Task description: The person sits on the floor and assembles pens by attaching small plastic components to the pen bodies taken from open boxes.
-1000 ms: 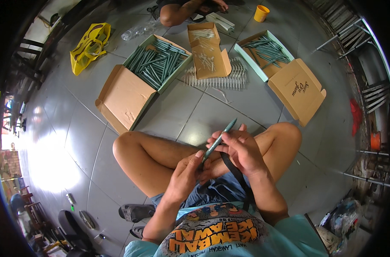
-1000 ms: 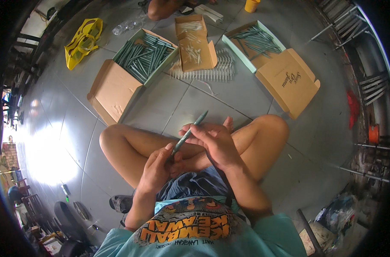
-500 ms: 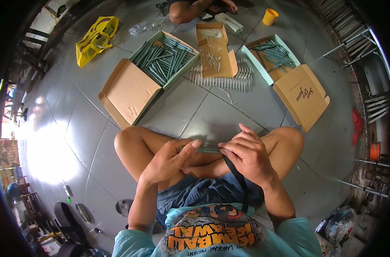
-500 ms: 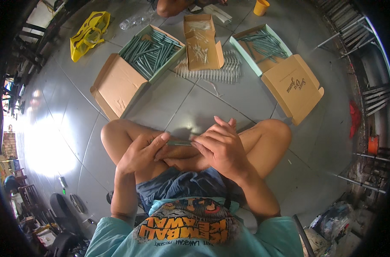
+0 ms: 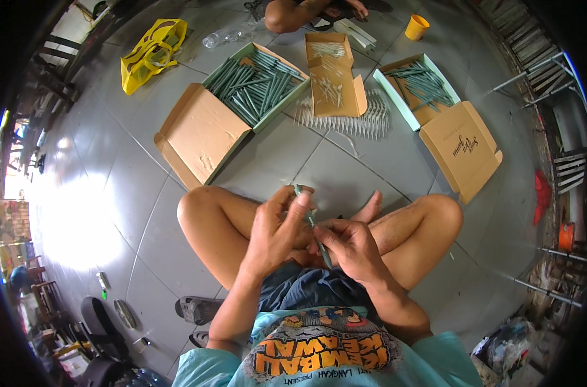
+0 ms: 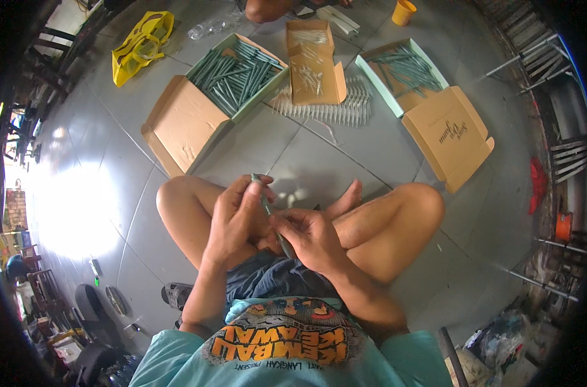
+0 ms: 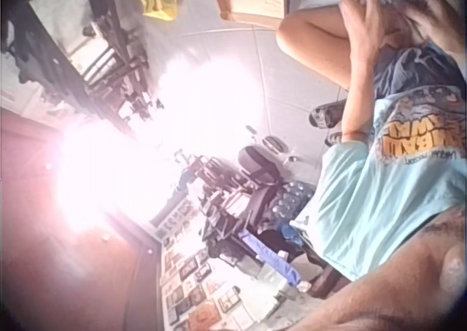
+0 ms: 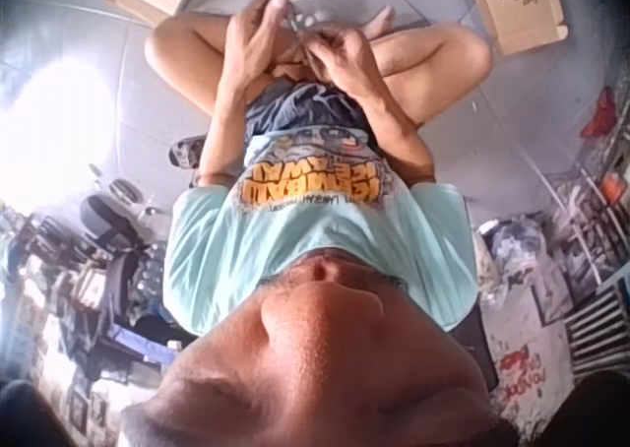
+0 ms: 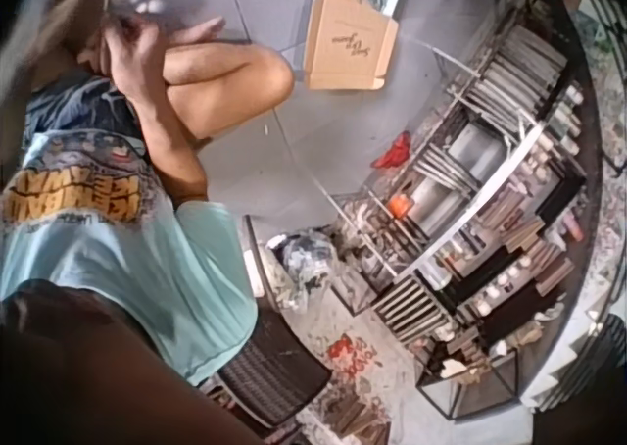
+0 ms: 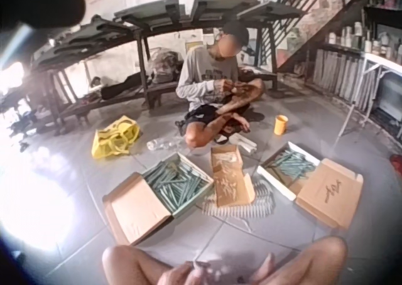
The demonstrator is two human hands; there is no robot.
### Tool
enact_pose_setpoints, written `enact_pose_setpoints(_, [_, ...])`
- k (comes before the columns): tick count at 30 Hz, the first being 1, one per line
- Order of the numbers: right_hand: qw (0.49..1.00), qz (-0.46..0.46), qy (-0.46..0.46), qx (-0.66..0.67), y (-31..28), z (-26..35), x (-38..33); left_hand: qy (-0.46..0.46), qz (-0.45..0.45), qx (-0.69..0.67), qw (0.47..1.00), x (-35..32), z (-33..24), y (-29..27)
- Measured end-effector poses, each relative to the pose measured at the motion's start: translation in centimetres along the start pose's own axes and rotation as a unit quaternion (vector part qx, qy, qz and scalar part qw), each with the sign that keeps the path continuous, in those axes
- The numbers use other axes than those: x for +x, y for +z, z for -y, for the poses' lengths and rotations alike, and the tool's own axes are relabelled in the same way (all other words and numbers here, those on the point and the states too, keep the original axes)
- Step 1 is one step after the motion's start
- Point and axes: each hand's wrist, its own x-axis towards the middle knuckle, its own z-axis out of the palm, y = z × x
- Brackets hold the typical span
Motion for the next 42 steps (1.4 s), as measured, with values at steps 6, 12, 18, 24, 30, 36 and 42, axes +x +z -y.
enact_pose_setpoints(6, [0.996,-0.048,-0.032,-0.069,1.4,0.0,-0.4,-0.007,0.051,-0.201,0.978,-0.9,1.3,2.4])
enact_pose_setpoints(12, [0.998,-0.009,-0.054,-0.013,1.3,0.0,-0.6,-0.001,0.050,-0.148,0.988,-1.4,-0.1,2.3])
enact_pose_setpoints(18, [0.997,0.013,-0.033,0.062,1.4,-0.2,-0.5,-0.007,-0.023,-0.304,0.952,-0.7,-1.9,2.8])
enact_pose_setpoints(24, [0.998,0.006,-0.055,-0.010,1.8,-0.7,-0.6,0.024,-0.073,-0.226,0.971,-0.5,-1.3,2.6])
enact_pose_setpoints(30, [0.997,0.009,-0.061,-0.051,2.1,0.5,-0.8,0.012,-0.106,-0.234,0.966,-0.1,-1.8,2.8])
enact_pose_setpoints(36, [0.997,0.010,-0.054,-0.061,2.0,-0.1,-0.3,-0.067,-0.121,-0.254,0.957,1.0,-2.0,2.0])
enact_pose_setpoints(42, [0.999,-0.009,-0.032,0.012,1.8,0.2,0.2,0.004,0.013,-0.309,0.951,0.8,-1.1,1.6])
